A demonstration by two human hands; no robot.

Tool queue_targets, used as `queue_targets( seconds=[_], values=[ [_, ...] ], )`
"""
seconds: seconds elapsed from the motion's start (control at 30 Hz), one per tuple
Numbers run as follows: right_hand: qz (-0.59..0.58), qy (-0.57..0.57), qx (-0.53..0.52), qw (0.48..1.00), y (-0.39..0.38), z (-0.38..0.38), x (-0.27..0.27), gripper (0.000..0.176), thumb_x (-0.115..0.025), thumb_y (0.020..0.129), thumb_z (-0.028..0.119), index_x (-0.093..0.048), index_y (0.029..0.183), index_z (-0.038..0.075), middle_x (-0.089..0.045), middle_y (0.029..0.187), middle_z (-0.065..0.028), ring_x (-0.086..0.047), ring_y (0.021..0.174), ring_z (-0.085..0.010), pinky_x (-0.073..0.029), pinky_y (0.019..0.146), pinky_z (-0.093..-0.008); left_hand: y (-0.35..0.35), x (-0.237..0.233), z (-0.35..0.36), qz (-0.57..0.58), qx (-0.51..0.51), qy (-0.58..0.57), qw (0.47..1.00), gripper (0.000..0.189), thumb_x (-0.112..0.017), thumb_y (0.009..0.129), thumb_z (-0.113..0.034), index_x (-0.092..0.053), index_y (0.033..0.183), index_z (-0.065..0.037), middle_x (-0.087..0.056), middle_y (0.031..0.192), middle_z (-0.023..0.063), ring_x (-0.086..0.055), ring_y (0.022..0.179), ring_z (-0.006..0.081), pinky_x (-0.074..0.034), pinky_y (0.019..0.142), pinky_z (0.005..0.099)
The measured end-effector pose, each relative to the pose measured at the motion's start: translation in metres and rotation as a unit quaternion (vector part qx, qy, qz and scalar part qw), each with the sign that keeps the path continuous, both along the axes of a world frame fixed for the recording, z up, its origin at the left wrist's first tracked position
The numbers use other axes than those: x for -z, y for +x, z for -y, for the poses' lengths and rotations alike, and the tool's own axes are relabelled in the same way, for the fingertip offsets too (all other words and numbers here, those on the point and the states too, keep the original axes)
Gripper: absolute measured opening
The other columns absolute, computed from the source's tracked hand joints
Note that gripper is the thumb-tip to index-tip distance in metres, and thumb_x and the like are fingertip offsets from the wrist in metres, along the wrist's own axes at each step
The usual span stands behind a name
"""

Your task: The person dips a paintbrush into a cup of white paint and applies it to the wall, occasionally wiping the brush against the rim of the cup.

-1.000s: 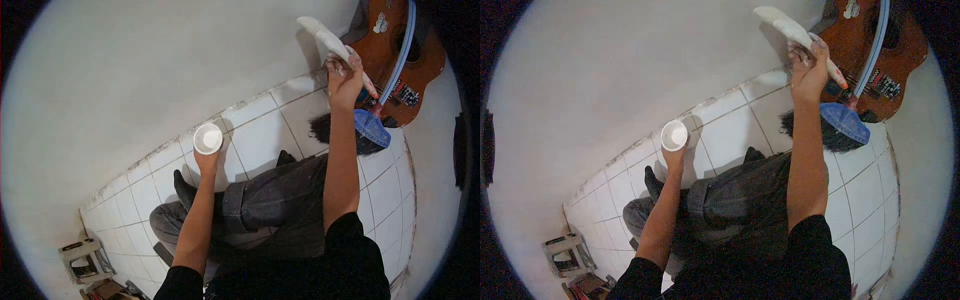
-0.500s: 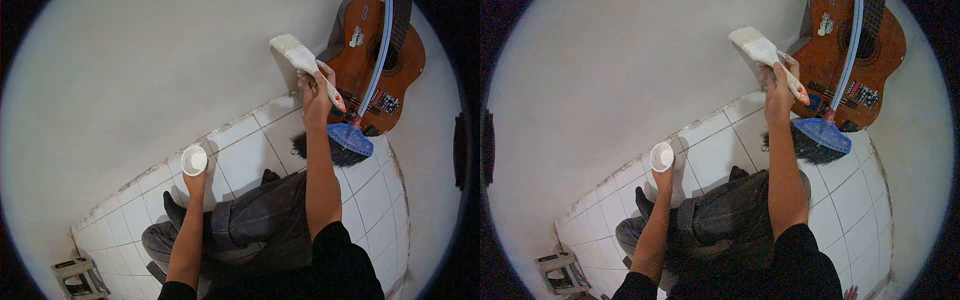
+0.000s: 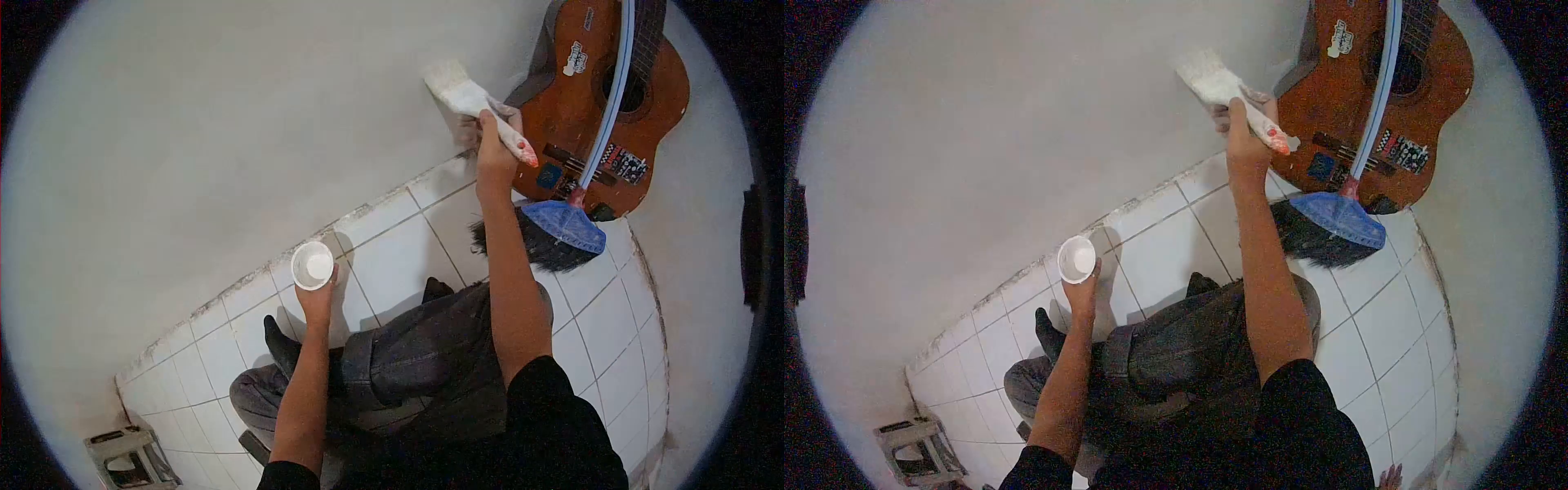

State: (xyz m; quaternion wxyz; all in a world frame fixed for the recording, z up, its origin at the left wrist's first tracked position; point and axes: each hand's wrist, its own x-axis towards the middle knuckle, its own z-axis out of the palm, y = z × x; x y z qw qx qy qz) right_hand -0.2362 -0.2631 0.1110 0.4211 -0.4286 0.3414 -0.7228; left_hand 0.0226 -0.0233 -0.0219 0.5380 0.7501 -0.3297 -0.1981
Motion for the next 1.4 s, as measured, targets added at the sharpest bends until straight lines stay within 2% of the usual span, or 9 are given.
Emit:
queue_targets(
  seconds=[0.27, 0.4, 0.6, 0.7, 0.83, 0.93, 1.07, 1.2, 1.4],
  values=[
    [0.171, -0.055, -0.022, 0.983, -0.009, -0.011, -0.037, 0.016, -0.052, 0.099, 0.010, -0.049, 0.112, 0.001, -0.065, 0.101, -0.0148, -0.068, 0.084, -0.0200, -0.055, 0.069, -0.0284, -0.001, 0.005, -0.001, 0.004, -0.019, -0.023, 1.000, 0.059, -0.088, 0.074, -0.018, -0.058, 0.121, 0.002, -0.067, 0.114, 0.0107, -0.063, 0.106, 0.0214, -0.047, 0.094, 0.0334],
    [-0.001, -0.074, -0.028, 0.997, -0.005, -0.010, -0.047, 0.020, -0.055, 0.100, 0.012, -0.048, 0.116, 0.001, -0.065, 0.104, -0.0156, -0.069, 0.090, -0.0198, -0.057, 0.073, -0.0297, -0.001, 0.004, 0.000, -0.024, -0.014, -0.015, 0.999, 0.059, -0.088, 0.074, -0.017, -0.058, 0.121, 0.003, -0.067, 0.115, 0.0106, -0.062, 0.106, 0.0209, -0.047, 0.094, 0.0329],
    [0.030, -0.028, -0.053, 0.998, 0.001, 0.005, 0.005, 0.019, -0.060, 0.096, 0.010, -0.049, 0.108, -0.001, -0.069, 0.097, -0.0159, -0.070, 0.076, -0.0185, -0.056, 0.060, -0.0277, 0.002, 0.008, 0.000, 0.006, -0.015, -0.013, 1.000, 0.059, -0.087, 0.074, -0.014, -0.057, 0.122, 0.003, -0.066, 0.117, 0.0107, -0.062, 0.108, 0.0210, -0.047, 0.095, 0.0332],
    [-0.079, -0.017, -0.021, 0.997, -0.010, 0.005, 0.025, 0.015, -0.061, 0.092, 0.007, -0.051, 0.101, 0.000, -0.068, 0.090, -0.0138, -0.069, 0.071, -0.0159, -0.054, 0.052, -0.0265, 0.005, 0.010, 0.000, 0.009, 0.006, -0.033, 0.999, 0.059, -0.087, 0.074, -0.014, -0.057, 0.123, 0.003, -0.066, 0.118, 0.0107, -0.062, 0.108, 0.0210, -0.048, 0.095, 0.0335],
    [-0.026, 0.089, -0.057, 0.994, -0.015, 0.004, 0.034, 0.009, -0.058, 0.091, 0.007, -0.051, 0.096, 0.004, -0.065, 0.081, -0.0079, -0.063, 0.060, -0.0114, -0.049, 0.051, -0.0261, 0.008, 0.015, -0.001, 0.039, -0.002, -0.014, 0.999, 0.059, -0.086, 0.075, -0.014, -0.057, 0.123, 0.002, -0.066, 0.118, 0.0102, -0.062, 0.108, 0.0203, -0.048, 0.095, 0.0332],
    [-0.098, -0.012, 0.042, 0.994, -0.026, 0.019, 0.050, 0.007, -0.059, 0.090, 0.007, -0.053, 0.092, 0.003, -0.065, 0.083, -0.0070, -0.064, 0.069, -0.0120, -0.051, 0.059, -0.0276, 0.006, 0.007, -0.004, -0.019, 0.016, -0.009, 1.000, 0.059, -0.088, 0.073, -0.017, -0.059, 0.120, 0.002, -0.067, 0.114, 0.0093, -0.063, 0.107, 0.0201, -0.048, 0.095, 0.0336],
    [-0.086, 0.036, 0.104, 0.990, -0.019, 0.014, 0.042, 0.023, -0.064, 0.091, 0.016, -0.062, 0.102, -0.004, -0.066, 0.088, -0.0075, -0.062, 0.077, -0.0144, -0.050, 0.070, -0.0299, 0.005, 0.002, -0.018, -0.106, 0.067, 0.001, 0.992, 0.072, -0.078, 0.075, -0.005, -0.044, 0.139, -0.003, -0.055, 0.133, 0.0112, -0.055, 0.119, 0.0230, -0.045, 0.099, 0.0354],
    [-0.093, 0.004, -0.042, 0.995, -0.010, 0.001, 0.023, 0.027, -0.064, 0.094, 0.023, -0.066, 0.092, -0.004, -0.064, 0.078, -0.0024, -0.057, 0.071, -0.0103, -0.048, 0.066, -0.0285, 0.008, -0.019, -0.038, -0.171, 0.070, -0.035, 0.982, 0.092, -0.064, 0.077, 0.003, -0.019, 0.155, -0.012, -0.037, 0.151, 0.0133, -0.045, 0.131, 0.0275, -0.038, 0.108, 0.0387],
    [-0.342, -0.009, -0.100, 0.934, 0.014, -0.029, 0.007, 0.033, -0.064, 0.094, 0.030, -0.063, 0.086, -0.002, -0.058, 0.062, -0.0078, -0.054, 0.059, -0.0131, -0.044, 0.057, -0.0323, 0.013, -0.020, -0.033, -0.208, -0.056, -0.115, 0.970, 0.044, -0.048, 0.098, -0.014, -0.047, 0.140, 0.001, -0.055, 0.135, 0.0143, -0.051, 0.126, 0.0231, -0.042, 0.106, 0.0387]
  ],
)
